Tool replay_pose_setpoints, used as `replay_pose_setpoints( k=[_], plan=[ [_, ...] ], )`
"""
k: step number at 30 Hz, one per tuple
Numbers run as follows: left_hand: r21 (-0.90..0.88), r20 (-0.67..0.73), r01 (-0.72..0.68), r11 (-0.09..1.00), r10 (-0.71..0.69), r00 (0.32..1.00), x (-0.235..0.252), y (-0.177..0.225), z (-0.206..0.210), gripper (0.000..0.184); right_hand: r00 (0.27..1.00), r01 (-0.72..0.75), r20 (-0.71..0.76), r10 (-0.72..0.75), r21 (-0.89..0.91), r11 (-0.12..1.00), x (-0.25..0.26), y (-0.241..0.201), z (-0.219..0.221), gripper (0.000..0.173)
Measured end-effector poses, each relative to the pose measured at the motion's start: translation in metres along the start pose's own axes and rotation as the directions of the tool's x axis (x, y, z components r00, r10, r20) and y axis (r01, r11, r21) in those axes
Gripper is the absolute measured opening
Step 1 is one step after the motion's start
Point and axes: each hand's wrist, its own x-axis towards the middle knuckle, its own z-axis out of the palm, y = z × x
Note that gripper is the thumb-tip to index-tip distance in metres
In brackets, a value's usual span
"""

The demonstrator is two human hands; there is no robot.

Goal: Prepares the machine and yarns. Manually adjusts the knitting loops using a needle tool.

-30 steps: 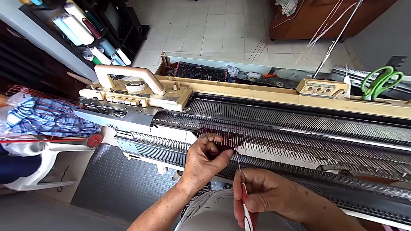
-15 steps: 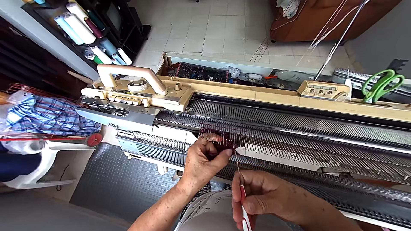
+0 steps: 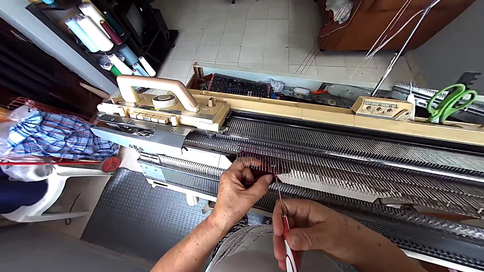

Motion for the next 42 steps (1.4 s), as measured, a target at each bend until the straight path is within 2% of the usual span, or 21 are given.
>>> replay_pose_setpoints(
  k=[3,8,13,19,21,24,28,34,42],
  plan=[
    [-0.012,-0.022,0.002,1.0,-0.002,1.0,-0.001,0.0,0.001,0.018,1.0,-0.017,0.015,0.017,0.007,1.0,-0.006,-0.004,0.007,0.019],
    [-0.025,0.024,-0.015,1.0,0.016,1.0,0.001,-0.005,-0.008,0.02,0.993,-0.087,-0.083,0.09,0.043,0.995,0.022,0.006,-0.019,0.009],
    [-0.015,0.017,-0.016,1.0,0.017,1.0,0.001,-0.004,-0.007,0.02,1.0,0.001,-0.016,-0.001,0.006,1.0,0.006,0.003,0.0,0.015],
    [0.008,0.005,-0.07,0.997,0.07,0.998,0.0,-0.005,-0.007,0.019,0.999,-0.035,0.009,0.035,0.013,0.999,-0.007,-0.005,0.014,0.021],
    [0.032,0.007,-0.094,0.995,0.094,0.996,-0.001,-0.008,-0.01,0.013,1.0,-0.021,0.005,0.021,0.008,1.0,-0.006,-0.003,0.009,0.02],
    [0.004,0.095,-0.029,1.0,0.028,0.995,0.006,-0.013,-0.019,0.014,0.999,-0.018,-0.028,0.019,0.003,1.0,0.005,0.002,-0.002,0.017],
    [-0.018,0.162,0.007,1.0,-0.004,0.987,0.008,-0.011,-0.02,0.013,0.985,-0.111,-0.125,0.117,0.048,0.993,0.029,0.008,-0.021,0.009],
    [-0.011,0.148,0.007,1.0,-0.006,0.989,0.005,-0.006,-0.015,0.02,0.999,-0.019,-0.031,0.019,-0.018,1.0,0.011,0.002,0.0,0.015],
    [-0.036,0.098,-0.007,0.999,0.01,0.995,0.003,-0.005,-0.015,0.018,0.998,-0.06,-0.009,0.06,-0.023,0.998,0.003,-0.005,0.011,0.018]
  ],
)
